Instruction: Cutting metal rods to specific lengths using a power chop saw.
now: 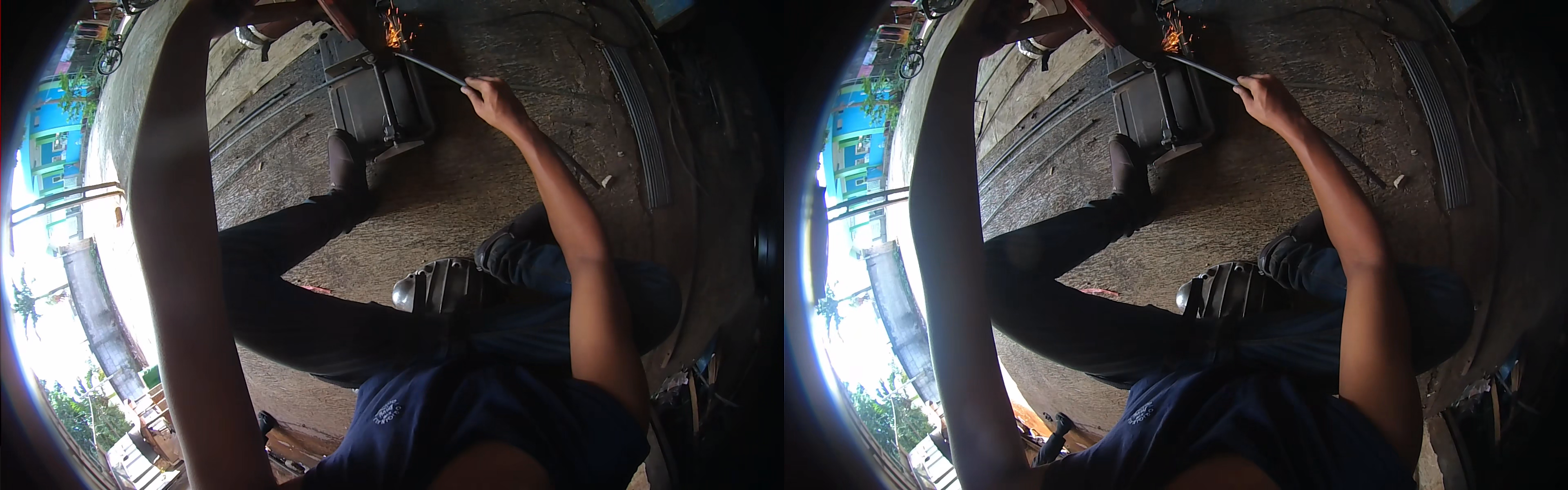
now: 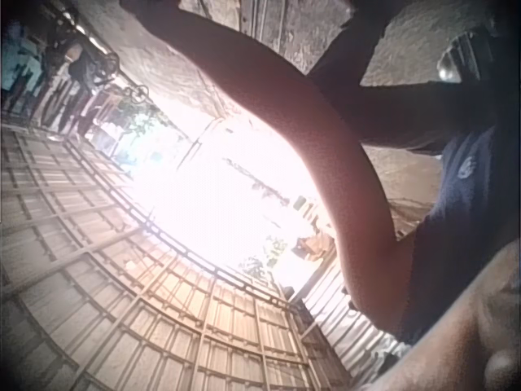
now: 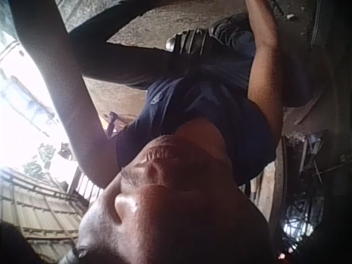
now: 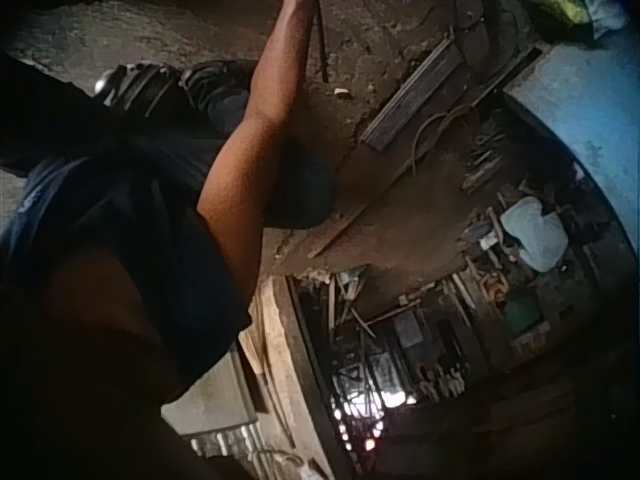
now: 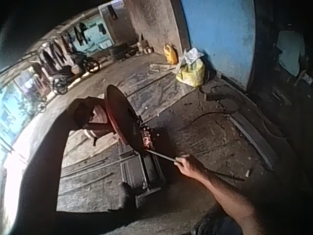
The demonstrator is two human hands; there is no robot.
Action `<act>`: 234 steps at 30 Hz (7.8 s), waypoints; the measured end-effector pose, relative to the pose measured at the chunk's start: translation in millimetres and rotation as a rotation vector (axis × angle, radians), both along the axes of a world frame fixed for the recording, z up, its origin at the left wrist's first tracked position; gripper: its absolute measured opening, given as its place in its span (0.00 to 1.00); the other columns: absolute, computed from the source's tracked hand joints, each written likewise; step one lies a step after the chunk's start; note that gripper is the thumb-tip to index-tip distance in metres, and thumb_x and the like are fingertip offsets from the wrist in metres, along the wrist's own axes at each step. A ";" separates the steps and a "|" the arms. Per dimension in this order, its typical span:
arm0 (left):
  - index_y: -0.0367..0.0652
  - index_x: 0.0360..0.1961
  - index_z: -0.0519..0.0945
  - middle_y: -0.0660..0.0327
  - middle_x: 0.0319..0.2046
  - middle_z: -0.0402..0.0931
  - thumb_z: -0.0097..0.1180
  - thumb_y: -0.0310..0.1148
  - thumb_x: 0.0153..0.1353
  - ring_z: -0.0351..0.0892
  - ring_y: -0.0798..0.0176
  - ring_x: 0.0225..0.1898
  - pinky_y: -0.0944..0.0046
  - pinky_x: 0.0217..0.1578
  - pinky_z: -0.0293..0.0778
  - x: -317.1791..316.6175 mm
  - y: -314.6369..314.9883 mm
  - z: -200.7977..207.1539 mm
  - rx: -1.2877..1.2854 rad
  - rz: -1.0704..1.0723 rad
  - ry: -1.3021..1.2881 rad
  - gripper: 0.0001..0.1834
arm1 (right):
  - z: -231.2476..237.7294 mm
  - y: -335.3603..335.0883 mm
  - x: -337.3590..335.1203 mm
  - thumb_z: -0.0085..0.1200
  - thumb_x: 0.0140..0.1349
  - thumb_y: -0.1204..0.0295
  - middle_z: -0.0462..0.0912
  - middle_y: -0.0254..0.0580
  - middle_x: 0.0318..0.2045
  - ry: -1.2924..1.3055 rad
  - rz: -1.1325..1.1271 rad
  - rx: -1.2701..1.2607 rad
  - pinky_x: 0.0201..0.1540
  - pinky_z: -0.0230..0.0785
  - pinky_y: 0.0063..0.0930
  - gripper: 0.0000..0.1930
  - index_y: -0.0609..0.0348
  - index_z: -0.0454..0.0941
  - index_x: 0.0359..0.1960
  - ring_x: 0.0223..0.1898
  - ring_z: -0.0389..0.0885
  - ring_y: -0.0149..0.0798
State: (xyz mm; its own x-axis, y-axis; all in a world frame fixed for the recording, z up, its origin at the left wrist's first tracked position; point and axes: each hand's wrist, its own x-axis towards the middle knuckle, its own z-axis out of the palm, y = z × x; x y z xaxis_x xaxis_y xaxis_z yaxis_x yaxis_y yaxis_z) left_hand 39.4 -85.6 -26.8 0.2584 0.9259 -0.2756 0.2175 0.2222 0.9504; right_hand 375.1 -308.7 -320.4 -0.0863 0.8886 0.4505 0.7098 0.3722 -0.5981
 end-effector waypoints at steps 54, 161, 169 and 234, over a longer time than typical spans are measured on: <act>0.46 0.25 0.77 0.66 0.15 0.67 0.52 0.39 0.55 0.65 0.66 0.16 0.65 0.17 0.65 7.6 -8.3 -1.6 0.001 0.081 -0.070 0.09 | 34.3 -4.1 3.7 0.57 0.56 0.78 0.78 0.41 0.31 -0.192 -0.007 0.124 0.29 0.73 0.34 0.12 0.62 0.80 0.44 0.28 0.79 0.44; 0.42 0.35 0.77 0.62 0.24 0.74 0.54 0.47 0.57 0.73 0.66 0.26 0.66 0.25 0.71 -37.1 42.5 -32.6 0.051 -0.104 -0.031 0.17 | -81.9 -56.2 221.2 0.41 0.68 0.67 0.68 0.46 0.28 1.848 -0.822 -0.405 0.36 0.74 0.42 0.12 0.65 0.63 0.34 0.29 0.74 0.44; 0.44 0.37 0.77 0.66 0.28 0.74 0.54 0.46 0.59 0.72 0.70 0.29 0.70 0.21 0.69 -34.8 33.4 -30.4 0.040 -0.219 -0.104 0.16 | -113.9 -90.8 191.1 0.42 0.67 0.61 0.78 0.52 0.24 0.859 -1.202 -0.955 0.37 0.77 0.44 0.21 0.67 0.71 0.24 0.30 0.81 0.49; 0.42 0.44 0.79 0.61 0.23 0.74 0.46 0.41 0.64 0.73 0.65 0.23 0.64 0.25 0.73 27.1 -34.7 10.2 0.256 -0.086 0.337 0.17 | -38.8 24.2 -22.0 0.50 0.65 0.57 0.77 0.58 0.22 0.148 0.001 -0.131 0.27 0.67 0.43 0.20 0.67 0.77 0.32 0.27 0.79 0.56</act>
